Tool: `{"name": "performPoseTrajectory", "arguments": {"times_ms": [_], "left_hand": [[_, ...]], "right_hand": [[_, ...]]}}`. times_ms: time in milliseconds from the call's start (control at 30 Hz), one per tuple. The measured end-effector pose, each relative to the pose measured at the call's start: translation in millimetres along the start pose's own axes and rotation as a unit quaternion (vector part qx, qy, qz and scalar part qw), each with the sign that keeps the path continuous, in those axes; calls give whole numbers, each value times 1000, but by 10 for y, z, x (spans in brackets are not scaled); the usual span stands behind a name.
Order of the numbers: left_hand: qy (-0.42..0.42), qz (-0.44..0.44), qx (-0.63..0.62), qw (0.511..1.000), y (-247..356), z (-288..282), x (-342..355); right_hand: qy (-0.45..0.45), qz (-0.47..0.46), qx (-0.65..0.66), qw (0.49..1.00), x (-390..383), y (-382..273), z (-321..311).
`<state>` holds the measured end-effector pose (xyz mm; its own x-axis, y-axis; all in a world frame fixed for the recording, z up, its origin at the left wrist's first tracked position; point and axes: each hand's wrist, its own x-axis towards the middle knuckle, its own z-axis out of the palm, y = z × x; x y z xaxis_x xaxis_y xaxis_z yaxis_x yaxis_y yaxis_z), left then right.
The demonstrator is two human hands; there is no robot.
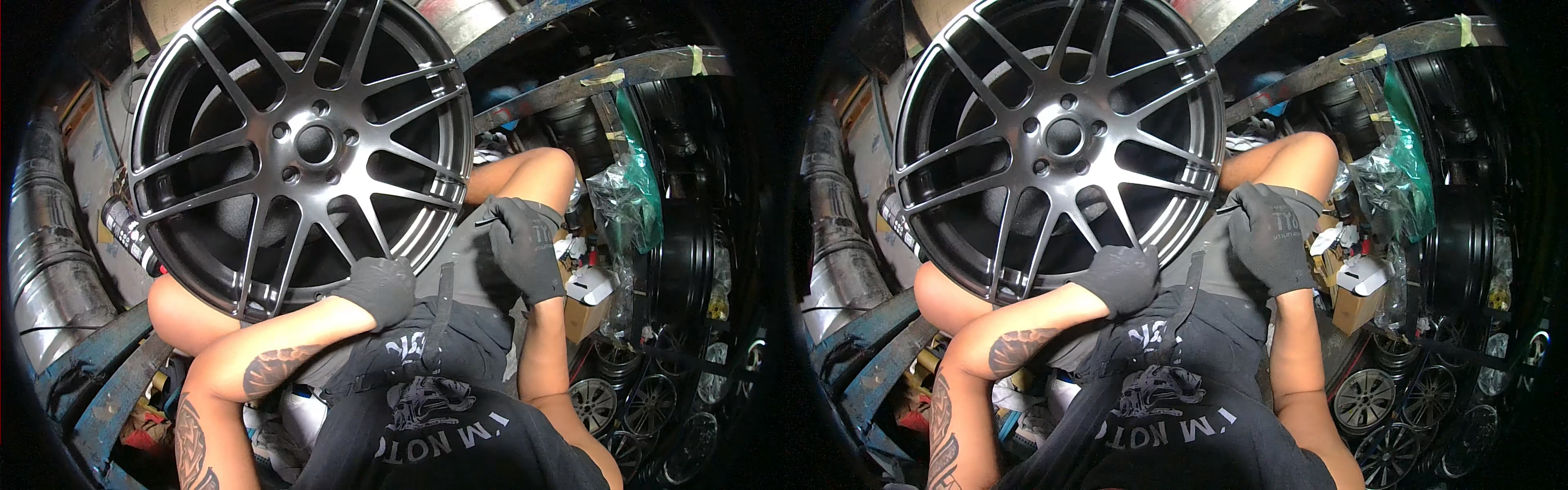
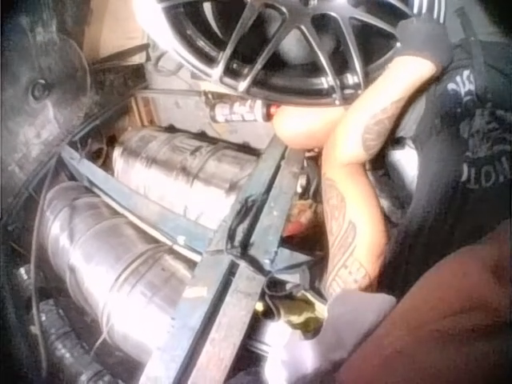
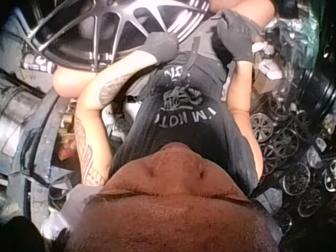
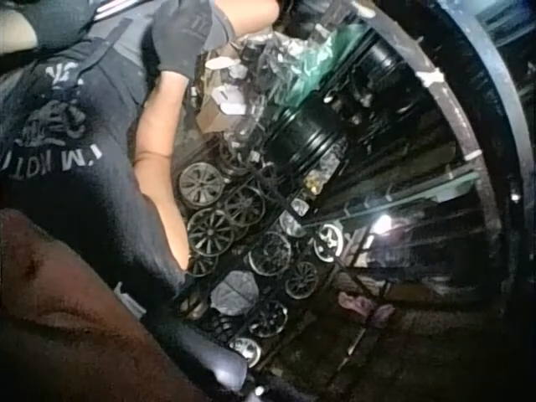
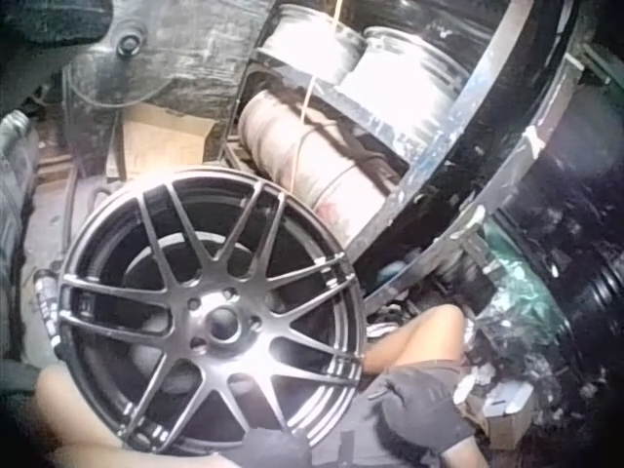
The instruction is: Inspecting and sanding the spokes and rim of a car wheel to prepare for repair.
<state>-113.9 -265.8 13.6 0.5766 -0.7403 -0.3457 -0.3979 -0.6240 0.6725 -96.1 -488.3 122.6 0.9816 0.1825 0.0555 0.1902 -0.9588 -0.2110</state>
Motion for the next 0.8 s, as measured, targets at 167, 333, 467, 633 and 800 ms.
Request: {"name": "performPoseTrajectory", "arguments": {"times_ms": [167,333,467,633,800], "left_hand": [[-35,10,51,998,149,-70,-36],[55,19,91,994,88,8,-150],[77,20,128,989,61,-95,-224],[86,-123,209,966,87,-262,-17],[158,-170,205,951,-79,-67,-36]], "right_hand": [[-73,24,-10,997,47,51,12],[-49,16,48,998,63,377,106],[-39,27,68,997,215,506,57],[55,-94,108,988,576,675,-51],[98,-226,153,957,1192,520,-301]]}}
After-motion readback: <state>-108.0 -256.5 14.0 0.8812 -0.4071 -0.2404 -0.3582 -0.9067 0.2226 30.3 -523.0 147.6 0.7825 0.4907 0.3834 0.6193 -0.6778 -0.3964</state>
